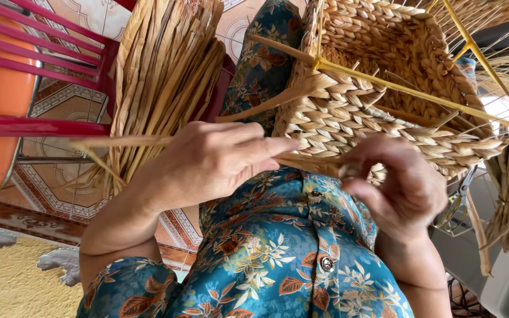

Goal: The person weaves a basket using dried palm leaves, interlacing strands through a metal frame. They use shears to trim excess material and a wooden stick to tighten the weave, working continuously on the basket's edge.

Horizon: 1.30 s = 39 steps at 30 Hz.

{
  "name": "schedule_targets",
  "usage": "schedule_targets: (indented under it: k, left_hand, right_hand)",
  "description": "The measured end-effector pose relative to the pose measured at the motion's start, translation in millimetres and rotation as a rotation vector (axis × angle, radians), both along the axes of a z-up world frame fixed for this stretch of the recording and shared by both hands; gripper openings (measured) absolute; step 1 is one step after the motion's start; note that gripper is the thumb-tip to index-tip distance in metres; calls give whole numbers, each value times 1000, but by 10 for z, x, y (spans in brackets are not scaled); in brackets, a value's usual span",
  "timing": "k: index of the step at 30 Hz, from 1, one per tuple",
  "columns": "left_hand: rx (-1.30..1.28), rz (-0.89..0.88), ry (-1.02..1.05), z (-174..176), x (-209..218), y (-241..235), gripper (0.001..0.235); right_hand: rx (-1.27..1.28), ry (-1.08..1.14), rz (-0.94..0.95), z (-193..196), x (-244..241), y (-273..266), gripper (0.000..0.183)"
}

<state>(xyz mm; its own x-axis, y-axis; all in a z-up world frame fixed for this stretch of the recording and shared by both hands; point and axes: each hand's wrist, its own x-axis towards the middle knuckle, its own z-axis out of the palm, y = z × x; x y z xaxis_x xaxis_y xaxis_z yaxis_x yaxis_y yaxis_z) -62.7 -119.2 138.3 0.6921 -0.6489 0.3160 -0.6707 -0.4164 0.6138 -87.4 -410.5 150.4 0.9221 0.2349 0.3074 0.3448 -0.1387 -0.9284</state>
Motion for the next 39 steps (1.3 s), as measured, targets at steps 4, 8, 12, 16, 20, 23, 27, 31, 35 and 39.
schedule_targets:
  k: [4, 8, 12, 16, 20, 23, 27, 31, 35, 39]
  left_hand:
    - [-277, 76, -61, -112, 109, -200, 38]
    - [-331, 193, 25, -262, 321, -263, 27]
    - [-364, 247, 12, -357, 589, -64, 21]
    - [-464, 201, 75, -415, 782, -129, 26]
    - [-486, 183, 105, -476, 894, -192, 23]
    - [-484, 122, 176, -527, 978, -153, 20]
    - [-474, 65, 307, -609, 1102, -139, 16]
    - [-543, 16, 442, -659, 1161, -195, 15]
    - [-464, 100, 248, -632, 1155, -317, 13]
    - [-426, 126, 174, -626, 1164, -387, 11]
  right_hand:
    - [-327, -201, -14, 89, 239, 289, 17]
    - [-423, -295, -60, 93, 539, 341, 19]
    - [-523, -304, -111, 147, 774, 347, 24]
    - [-743, -288, -136, 159, 839, 432, 23]
    - [-751, -255, -104, 182, 896, 471, 24]
    - [-755, -251, -89, 202, 926, 491, 21]
    - [-790, -238, -74, 228, 955, 502, 22]
    - [-792, -237, -58, 232, 949, 494, 20]
    - [-785, -183, -74, 216, 951, 470, 22]
    - [-802, -224, -65, 198, 938, 455, 20]
